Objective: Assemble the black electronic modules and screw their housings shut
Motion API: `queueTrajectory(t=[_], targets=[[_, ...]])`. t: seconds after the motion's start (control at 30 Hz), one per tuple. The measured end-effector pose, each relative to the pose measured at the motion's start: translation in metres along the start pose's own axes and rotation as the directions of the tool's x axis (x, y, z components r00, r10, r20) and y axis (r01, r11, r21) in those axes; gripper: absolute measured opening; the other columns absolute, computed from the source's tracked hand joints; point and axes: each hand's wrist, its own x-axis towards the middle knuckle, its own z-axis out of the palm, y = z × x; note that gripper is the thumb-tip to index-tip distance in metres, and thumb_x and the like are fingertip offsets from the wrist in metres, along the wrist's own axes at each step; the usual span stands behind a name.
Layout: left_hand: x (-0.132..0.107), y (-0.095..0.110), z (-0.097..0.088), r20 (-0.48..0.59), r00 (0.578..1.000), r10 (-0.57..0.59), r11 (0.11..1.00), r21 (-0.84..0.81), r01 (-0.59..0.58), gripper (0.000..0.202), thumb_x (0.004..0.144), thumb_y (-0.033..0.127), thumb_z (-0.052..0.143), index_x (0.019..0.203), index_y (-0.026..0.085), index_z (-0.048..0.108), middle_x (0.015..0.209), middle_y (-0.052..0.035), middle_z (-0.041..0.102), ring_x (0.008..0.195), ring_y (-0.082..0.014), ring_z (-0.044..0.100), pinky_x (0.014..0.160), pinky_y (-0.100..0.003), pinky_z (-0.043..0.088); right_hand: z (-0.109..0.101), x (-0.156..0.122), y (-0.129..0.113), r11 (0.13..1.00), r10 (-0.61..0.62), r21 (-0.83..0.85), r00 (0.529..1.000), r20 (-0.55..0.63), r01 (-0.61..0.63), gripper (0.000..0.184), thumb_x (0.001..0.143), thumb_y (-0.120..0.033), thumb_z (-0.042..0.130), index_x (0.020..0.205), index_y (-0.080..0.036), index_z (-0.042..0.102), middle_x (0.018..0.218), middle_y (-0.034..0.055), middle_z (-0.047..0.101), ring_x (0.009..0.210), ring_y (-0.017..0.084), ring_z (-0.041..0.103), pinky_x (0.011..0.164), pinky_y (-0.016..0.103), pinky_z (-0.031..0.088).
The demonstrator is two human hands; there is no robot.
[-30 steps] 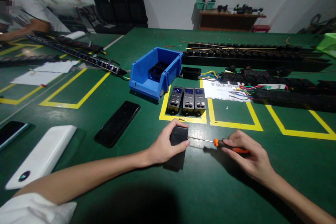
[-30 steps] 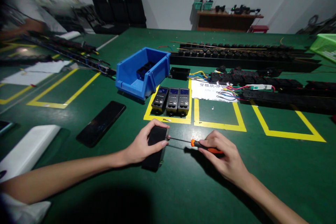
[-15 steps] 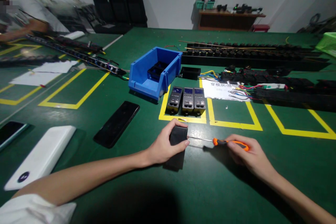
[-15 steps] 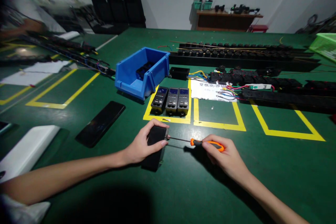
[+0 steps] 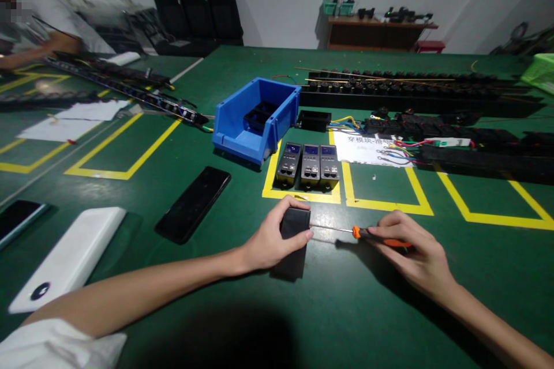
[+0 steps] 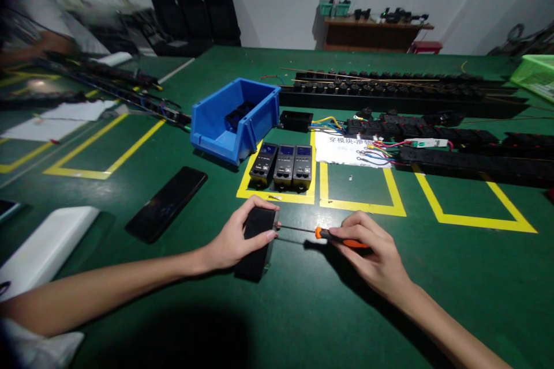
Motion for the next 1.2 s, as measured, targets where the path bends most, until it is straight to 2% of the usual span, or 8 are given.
queueTrajectory(t=[0.17, 0.3, 0.43, 0.6, 0.73, 0.87, 1.0, 1.2], targets=[[0.0000, 0.0005, 0.0004, 0.003, 1.000, -0.010, 1.000, -0.024, 0.010, 0.039, 0.081, 0.035, 0.066, 0.112, 0.019, 0.048, 0.102, -0.0061, 0.059, 0.090, -0.0190, 0.060, 0.079, -0.031, 0.049, 0.0034, 0.0007, -0.0029, 0.851, 0.427, 0.301, 0.901, 0.079, -0.430, 0.027, 0.081, -0.038, 0.068, 0.102, -0.021, 0.064, 0.087, 0.0047, 0.066, 0.069, 0.017, 0.063, 0.061, 0.029, 0.051], [-0.0003, 0.0006, 0.0005, 0.004, 1.000, -0.011, 1.000, -0.020, 0.011, 0.039, 0.081, 0.035, 0.066, 0.112, 0.019, 0.048, 0.101, -0.0059, 0.059, 0.089, -0.0188, 0.060, 0.079, -0.031, 0.049, 0.0062, 0.0000, -0.0026, 0.690, 0.533, 0.433, 0.811, 0.240, -0.581, 0.031, 0.090, -0.047, 0.053, 0.097, -0.018, 0.060, 0.059, -0.0023, 0.054, 0.047, 0.011, 0.049, 0.042, 0.022, 0.037], [-0.0004, 0.0004, 0.0005, -0.010, 1.000, 0.005, 1.000, 0.007, -0.005, 0.039, 0.081, 0.034, 0.067, 0.112, 0.019, 0.049, 0.102, -0.0056, 0.058, 0.089, -0.0182, 0.058, 0.079, -0.030, 0.048, 0.0030, 0.0010, -0.0045, 0.818, 0.493, 0.238, 0.852, 0.177, -0.523, 0.026, 0.087, -0.043, 0.060, 0.083, -0.017, 0.063, 0.057, -0.0026, 0.052, 0.049, 0.011, 0.049, 0.045, 0.022, 0.035], [-0.0002, 0.0000, 0.0006, -0.010, 1.000, 0.006, 1.000, 0.004, -0.006, 0.038, 0.082, 0.035, 0.065, 0.112, 0.019, 0.049, 0.101, -0.0050, 0.057, 0.087, -0.0172, 0.058, 0.076, -0.028, 0.047, 0.0015, 0.0013, -0.0036, 0.982, 0.161, 0.096, 0.987, -0.005, -0.160, 0.006, 0.083, -0.024, 0.067, 0.086, -0.020, 0.065, 0.084, 0.0042, 0.063, 0.077, 0.018, 0.061, 0.067, 0.030, 0.047], [0.0003, 0.0002, 0.0003, -0.018, 1.000, 0.013, 1.000, 0.011, -0.013, 0.037, 0.082, 0.035, 0.065, 0.112, 0.019, 0.050, 0.103, -0.0053, 0.057, 0.089, -0.0181, 0.058, 0.079, -0.029, 0.047, 0.0033, 0.0002, -0.0008, 0.996, -0.008, 0.094, 0.999, -0.044, 0.012, 0.007, 0.083, -0.015, 0.065, 0.081, -0.021, 0.064, 0.081, 0.0033, 0.059, 0.073, 0.017, 0.059, 0.064, 0.030, 0.046], [0.0008, 0.0000, 0.0002, -0.017, 1.000, 0.012, 1.000, 0.008, -0.012, 0.037, 0.082, 0.036, 0.065, 0.112, 0.019, 0.050, 0.103, -0.0055, 0.057, 0.090, -0.0185, 0.058, 0.079, -0.029, 0.047, 0.0027, 0.0000, -0.0014, 0.962, 0.199, 0.196, 0.980, -0.016, -0.192, 0.008, 0.080, -0.022, 0.071, 0.084, -0.022, 0.064, 0.087, 0.0035, 0.060, 0.079, 0.018, 0.061, 0.068, 0.030, 0.049], [0.0004, -0.0003, 0.0007, -0.020, 1.000, 0.003, 1.000, -0.009, -0.004, 0.038, 0.082, 0.035, 0.065, 0.112, 0.020, 0.050, 0.102, -0.0058, 0.058, 0.090, -0.0190, 0.059, 0.079, -0.030, 0.048, 0.0058, -0.0002, -0.0010, 0.771, 0.470, 0.430, 0.875, 0.115, -0.470, 0.025, 0.086, -0.039, 0.063, 0.104, -0.022, 0.061, 0.090, 0.0038, 0.062, 0.069, 0.015, 0.059, 0.060, 0.027, 0.049], [-0.0004, -0.0003, 0.0008, -0.017, 1.000, 0.000, 1.000, -0.015, 0.000, 0.038, 0.081, 0.034, 0.066, 0.112, 0.019, 0.050, 0.103, -0.0065, 0.059, 0.090, -0.0192, 0.059, 0.079, -0.031, 0.048, 0.0095, -0.0018, -0.0020, 0.718, 0.522, 0.392, 0.817, 0.244, -0.576, 0.027, 0.089, -0.043, 0.057, 0.091, -0.017, 0.062, 0.061, -0.0020, 0.054, 0.050, 0.010, 0.047, 0.045, 0.021, 0.038]])
